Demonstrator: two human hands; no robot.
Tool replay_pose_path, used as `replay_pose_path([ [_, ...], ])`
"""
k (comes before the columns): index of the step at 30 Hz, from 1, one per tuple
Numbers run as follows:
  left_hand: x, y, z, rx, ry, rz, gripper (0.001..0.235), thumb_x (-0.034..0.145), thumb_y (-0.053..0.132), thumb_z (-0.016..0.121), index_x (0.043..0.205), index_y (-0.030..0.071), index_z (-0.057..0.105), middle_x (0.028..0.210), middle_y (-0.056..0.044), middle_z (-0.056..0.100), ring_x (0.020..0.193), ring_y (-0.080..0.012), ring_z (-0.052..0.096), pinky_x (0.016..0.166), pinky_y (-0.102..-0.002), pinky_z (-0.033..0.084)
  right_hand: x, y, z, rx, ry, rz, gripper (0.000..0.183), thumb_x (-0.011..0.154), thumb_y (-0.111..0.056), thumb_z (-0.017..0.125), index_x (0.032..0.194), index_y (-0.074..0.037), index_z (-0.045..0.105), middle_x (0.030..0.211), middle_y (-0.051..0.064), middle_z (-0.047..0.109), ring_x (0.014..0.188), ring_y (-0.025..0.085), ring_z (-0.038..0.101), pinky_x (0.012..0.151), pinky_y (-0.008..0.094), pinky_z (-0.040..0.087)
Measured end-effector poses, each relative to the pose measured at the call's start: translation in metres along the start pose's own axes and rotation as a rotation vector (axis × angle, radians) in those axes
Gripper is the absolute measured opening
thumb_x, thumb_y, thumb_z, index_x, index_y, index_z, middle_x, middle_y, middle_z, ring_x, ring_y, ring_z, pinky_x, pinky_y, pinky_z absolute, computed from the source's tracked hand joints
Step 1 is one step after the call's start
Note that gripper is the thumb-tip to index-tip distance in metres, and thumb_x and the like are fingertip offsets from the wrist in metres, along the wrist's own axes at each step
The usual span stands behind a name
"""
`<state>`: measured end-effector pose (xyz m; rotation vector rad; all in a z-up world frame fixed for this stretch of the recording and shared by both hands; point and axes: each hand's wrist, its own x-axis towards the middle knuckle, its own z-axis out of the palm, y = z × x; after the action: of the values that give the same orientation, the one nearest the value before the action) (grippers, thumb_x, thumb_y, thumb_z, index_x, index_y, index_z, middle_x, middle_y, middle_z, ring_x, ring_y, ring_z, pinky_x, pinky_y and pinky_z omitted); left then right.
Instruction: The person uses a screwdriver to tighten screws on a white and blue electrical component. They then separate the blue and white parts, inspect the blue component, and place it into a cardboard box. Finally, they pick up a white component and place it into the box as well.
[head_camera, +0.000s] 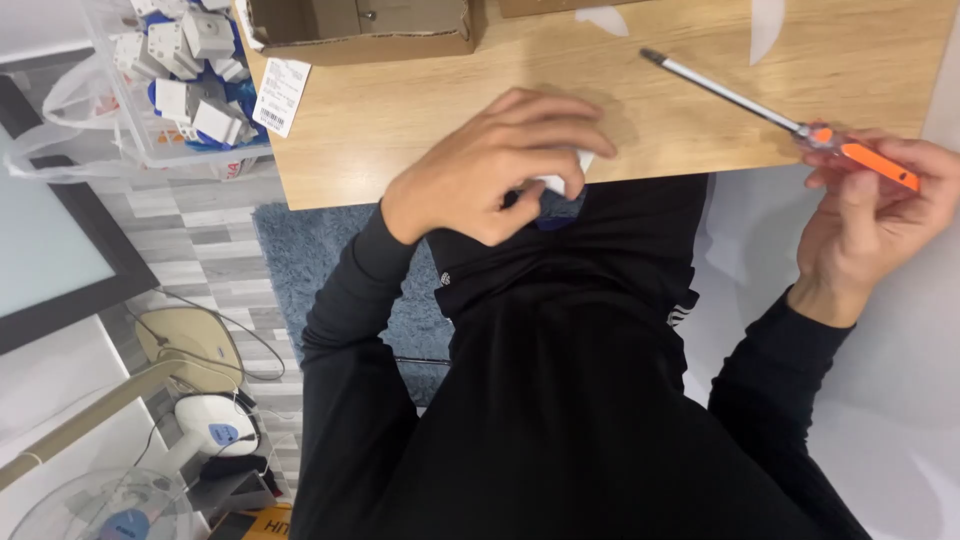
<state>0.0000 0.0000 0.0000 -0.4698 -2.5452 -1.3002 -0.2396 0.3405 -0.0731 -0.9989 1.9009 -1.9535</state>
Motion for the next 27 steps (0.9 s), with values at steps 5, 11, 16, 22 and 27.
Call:
replay_pose_path([
  [5, -0.015, -0.012, -0.008, 0.052, 0.039, -0.040, 0.047, 0.084, 0.008, 0.065, 0.130, 0.010, 0.073, 0.151, -0.014, 0.059, 0.145, -0.0390, 0.056, 0.121, -0.062, 0.048, -0.008, 0.000, -0.003, 0.071, 0.015, 0.110, 0.028, 0.129, -0.028, 0.065, 0.137, -0.009, 0.045, 0.118, 0.028, 0.061, 0.102, 0.043, 0.068, 0.123, 0.064, 0.065],
  [11, -0.038, -0.012, -0.008, 0.081, 0.087, -0.210, 0.080, 0.085, 0.007, 0.069, 0.162, 0.013, 0.051, 0.160, -0.018, 0.041, 0.149, -0.0426, 0.045, 0.128, -0.062, 0.045, -0.021, 0.006, -0.010, 0.115, 0.050, 0.217, 0.032, 0.123, -0.030, 0.071, 0.132, -0.008, 0.049, 0.110, 0.025, 0.064, 0.099, 0.041, 0.072, 0.088, 0.045, 0.063],
  [16, -0.047, -0.014, 0.012, 0.093, 0.195, -0.317, 0.071, 0.103, 0.016, 0.079, 0.167, 0.019, 0.047, 0.161, -0.016, 0.042, 0.150, -0.0392, 0.045, 0.129, -0.058, 0.046, -0.027, 0.000, -0.013, 0.086, 0.004, 0.248, 0.027, 0.124, -0.026, 0.066, 0.132, -0.007, 0.049, 0.111, 0.027, 0.066, 0.096, 0.041, 0.072, 0.081, 0.042, 0.061],
  [22, -0.040, -0.022, 0.055, 0.201, 0.423, -0.386, 0.072, 0.103, 0.058, 0.085, 0.156, 0.021, 0.054, 0.156, -0.016, 0.049, 0.138, -0.0333, 0.053, 0.117, -0.049, 0.052, -0.035, 0.003, -0.020, 0.061, -0.061, 0.219, 0.027, 0.122, -0.027, 0.062, 0.130, -0.005, 0.048, 0.110, 0.030, 0.067, 0.094, 0.040, 0.074, 0.074, 0.039, 0.058],
  [27, -0.021, -0.016, 0.074, 0.178, 0.548, -0.481, 0.066, 0.101, 0.046, 0.093, 0.143, 0.015, 0.054, 0.168, -0.017, 0.040, 0.161, -0.0374, 0.046, 0.132, -0.059, 0.048, -0.036, 0.003, -0.022, 0.039, -0.060, 0.249, 0.029, 0.121, -0.029, 0.064, 0.129, -0.005, 0.049, 0.118, 0.027, 0.067, 0.098, 0.044, 0.077, 0.074, 0.039, 0.058],
])
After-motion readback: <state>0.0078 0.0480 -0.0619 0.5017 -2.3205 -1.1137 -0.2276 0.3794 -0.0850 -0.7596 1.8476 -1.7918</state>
